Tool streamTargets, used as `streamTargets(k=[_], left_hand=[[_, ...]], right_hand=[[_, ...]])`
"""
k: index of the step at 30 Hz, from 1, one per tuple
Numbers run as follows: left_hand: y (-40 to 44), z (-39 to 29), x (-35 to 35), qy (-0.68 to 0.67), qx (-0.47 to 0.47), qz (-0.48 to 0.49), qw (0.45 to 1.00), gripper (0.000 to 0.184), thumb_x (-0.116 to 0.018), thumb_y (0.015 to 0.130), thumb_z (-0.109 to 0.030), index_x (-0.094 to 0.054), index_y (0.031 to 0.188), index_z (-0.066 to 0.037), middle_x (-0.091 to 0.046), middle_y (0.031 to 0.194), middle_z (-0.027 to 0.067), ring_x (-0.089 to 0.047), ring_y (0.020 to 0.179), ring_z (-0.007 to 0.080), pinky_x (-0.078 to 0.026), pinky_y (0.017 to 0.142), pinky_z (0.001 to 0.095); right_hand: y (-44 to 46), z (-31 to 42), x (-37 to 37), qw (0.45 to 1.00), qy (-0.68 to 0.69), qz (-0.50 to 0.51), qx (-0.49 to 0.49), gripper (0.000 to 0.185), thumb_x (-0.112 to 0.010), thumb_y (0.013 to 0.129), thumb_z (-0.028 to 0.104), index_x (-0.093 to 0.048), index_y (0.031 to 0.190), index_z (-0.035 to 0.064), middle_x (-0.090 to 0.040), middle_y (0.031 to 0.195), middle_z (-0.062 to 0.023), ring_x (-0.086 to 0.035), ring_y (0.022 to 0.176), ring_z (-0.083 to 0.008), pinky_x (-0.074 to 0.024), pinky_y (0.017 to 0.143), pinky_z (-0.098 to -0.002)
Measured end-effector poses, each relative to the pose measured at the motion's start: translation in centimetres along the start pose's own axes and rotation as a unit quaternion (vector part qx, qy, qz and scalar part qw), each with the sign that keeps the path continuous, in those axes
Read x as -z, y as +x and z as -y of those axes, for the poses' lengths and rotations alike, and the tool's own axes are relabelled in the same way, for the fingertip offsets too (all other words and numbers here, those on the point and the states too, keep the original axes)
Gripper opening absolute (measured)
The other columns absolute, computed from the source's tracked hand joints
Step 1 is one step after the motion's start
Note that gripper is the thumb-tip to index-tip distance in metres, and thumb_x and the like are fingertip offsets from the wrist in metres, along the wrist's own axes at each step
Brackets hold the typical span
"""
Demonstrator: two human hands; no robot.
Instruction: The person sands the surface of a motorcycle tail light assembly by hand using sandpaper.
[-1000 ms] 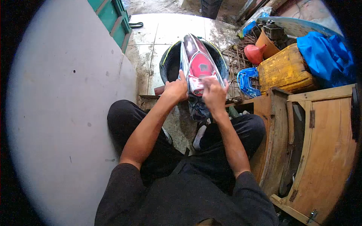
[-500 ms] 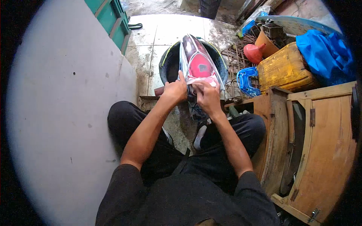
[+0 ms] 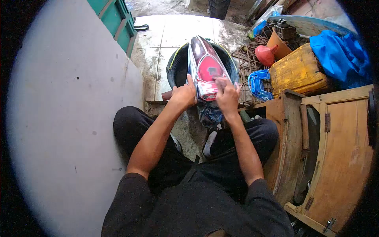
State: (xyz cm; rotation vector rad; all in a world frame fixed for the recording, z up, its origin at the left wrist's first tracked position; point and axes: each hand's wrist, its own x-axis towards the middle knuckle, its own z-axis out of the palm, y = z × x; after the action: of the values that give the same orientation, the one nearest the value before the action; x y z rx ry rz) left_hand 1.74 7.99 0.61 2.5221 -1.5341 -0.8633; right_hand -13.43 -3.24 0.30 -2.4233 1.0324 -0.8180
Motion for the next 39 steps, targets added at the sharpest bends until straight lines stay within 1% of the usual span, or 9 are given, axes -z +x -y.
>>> streamTargets(k=[3, 5, 9, 13, 17, 19, 28, 32, 39], left_hand=[[0.1, 0.0, -0.2, 0.003, 0.001, 0.001, 1.000, 0.101, -0.069, 0.081, -0.031, -0.008, 0.147, 0.016, -0.064, 0.115, 0.0282, -0.068, 0.101, 0.0382, -0.047, 0.093, 0.0555], [-0.1, 0.1, -0.4, 0.010, -0.001, -0.007, 1.000, 0.102, -0.070, 0.081, -0.031, -0.008, 0.147, 0.015, -0.065, 0.115, 0.0277, -0.068, 0.101, 0.0381, -0.047, 0.093, 0.0554], [0.2, 0.0, -0.2, 0.001, 0.007, -0.006, 1.000, 0.104, -0.071, 0.080, -0.031, -0.007, 0.147, 0.015, -0.065, 0.116, 0.0276, -0.068, 0.101, 0.0375, -0.047, 0.094, 0.0553], [-0.1, 0.0, -0.2, -0.003, 0.008, 0.000, 1.000, 0.104, -0.071, 0.080, -0.031, -0.006, 0.147, 0.015, -0.064, 0.117, 0.0279, -0.067, 0.103, 0.0370, -0.046, 0.095, 0.0552], [0.0, 0.0, -0.3, -0.013, 0.007, 0.007, 1.000, 0.103, -0.071, 0.081, -0.031, -0.007, 0.147, 0.015, -0.064, 0.117, 0.0274, -0.067, 0.104, 0.0373, -0.046, 0.095, 0.0557], [-0.1, -0.1, 0.1, -0.001, 0.006, 0.003, 1.000, 0.103, -0.071, 0.081, -0.031, -0.007, 0.147, 0.015, -0.063, 0.118, 0.0274, -0.067, 0.104, 0.0375, -0.046, 0.095, 0.0555], [-0.4, -0.3, 0.3, -0.001, 0.017, 0.018, 1.000, 0.101, -0.070, 0.082, -0.031, -0.008, 0.147, 0.015, -0.062, 0.121, 0.0268, -0.066, 0.106, 0.0371, -0.045, 0.095, 0.0558], [0.0, -0.3, 0.0, -0.002, 0.016, 0.019, 1.000, 0.102, -0.071, 0.082, -0.032, -0.008, 0.147, 0.015, -0.063, 0.121, 0.0267, -0.066, 0.106, 0.0371, -0.045, 0.096, 0.0558], [-0.1, -0.4, 0.2, 0.003, 0.008, 0.015, 1.000, 0.105, -0.072, 0.081, -0.033, -0.007, 0.147, 0.015, -0.063, 0.121, 0.0262, -0.065, 0.107, 0.0376, -0.045, 0.096, 0.0561]], right_hand=[[-0.2, -0.5, -0.3, 0.998, 0.014, 0.055, 0.034, 0.025, -0.051, 0.100, 0.027, -0.068, 0.105, 0.0086, -0.070, 0.102, -0.0103, -0.064, 0.098, -0.0317, -0.0288, 0.107, -0.0530], [1.0, -1.4, -0.6, 0.997, 0.003, -0.023, -0.074, 0.026, -0.052, 0.099, 0.029, -0.068, 0.102, 0.0080, -0.070, 0.101, -0.0113, -0.064, 0.098, -0.0325, -0.0294, 0.107, -0.0529], [0.5, -0.8, -0.4, 0.999, 0.015, 0.017, 0.030, 0.028, -0.051, 0.100, 0.029, -0.068, 0.102, 0.0076, -0.070, 0.100, -0.0135, -0.064, 0.094, -0.0341, -0.0323, 0.105, -0.0521], [1.4, -1.8, -0.4, 0.999, -0.006, -0.012, -0.037, 0.029, -0.050, 0.100, 0.031, -0.068, 0.104, 0.0080, -0.069, 0.099, -0.0147, -0.064, 0.093, -0.0339, -0.0341, 0.104, -0.0505], [0.9, -1.2, -0.1, 1.000, -0.001, 0.016, 0.021, 0.029, -0.051, 0.100, 0.030, -0.068, 0.104, 0.0074, -0.070, 0.100, -0.0137, -0.065, 0.093, -0.0336, -0.0345, 0.103, -0.0505], [1.7, -1.8, -0.3, 0.996, -0.028, -0.009, -0.082, 0.028, -0.052, 0.099, 0.030, -0.069, 0.102, 0.0071, -0.070, 0.102, -0.0115, -0.065, 0.094, -0.0331, -0.0345, 0.104, -0.0500], [1.1, -0.6, 0.6, 0.999, -0.025, 0.027, 0.003, 0.030, -0.051, 0.100, 0.031, -0.071, 0.099, 0.0086, -0.071, 0.096, -0.0125, -0.066, 0.093, -0.0314, -0.0345, 0.103, -0.0478], [1.3, -1.2, 0.4, 0.997, -0.040, 0.000, -0.068, 0.028, -0.051, 0.099, 0.028, -0.071, 0.099, 0.0092, -0.071, 0.103, -0.0118, -0.065, 0.095, -0.0308, -0.0342, 0.103, -0.0482], [0.9, -1.4, -0.1, 0.997, -0.057, -0.005, -0.046, 0.027, -0.052, 0.099, 0.028, -0.071, 0.100, 0.0098, -0.070, 0.103, -0.0099, -0.064, 0.098, -0.0289, -0.0343, 0.103, -0.0475]])
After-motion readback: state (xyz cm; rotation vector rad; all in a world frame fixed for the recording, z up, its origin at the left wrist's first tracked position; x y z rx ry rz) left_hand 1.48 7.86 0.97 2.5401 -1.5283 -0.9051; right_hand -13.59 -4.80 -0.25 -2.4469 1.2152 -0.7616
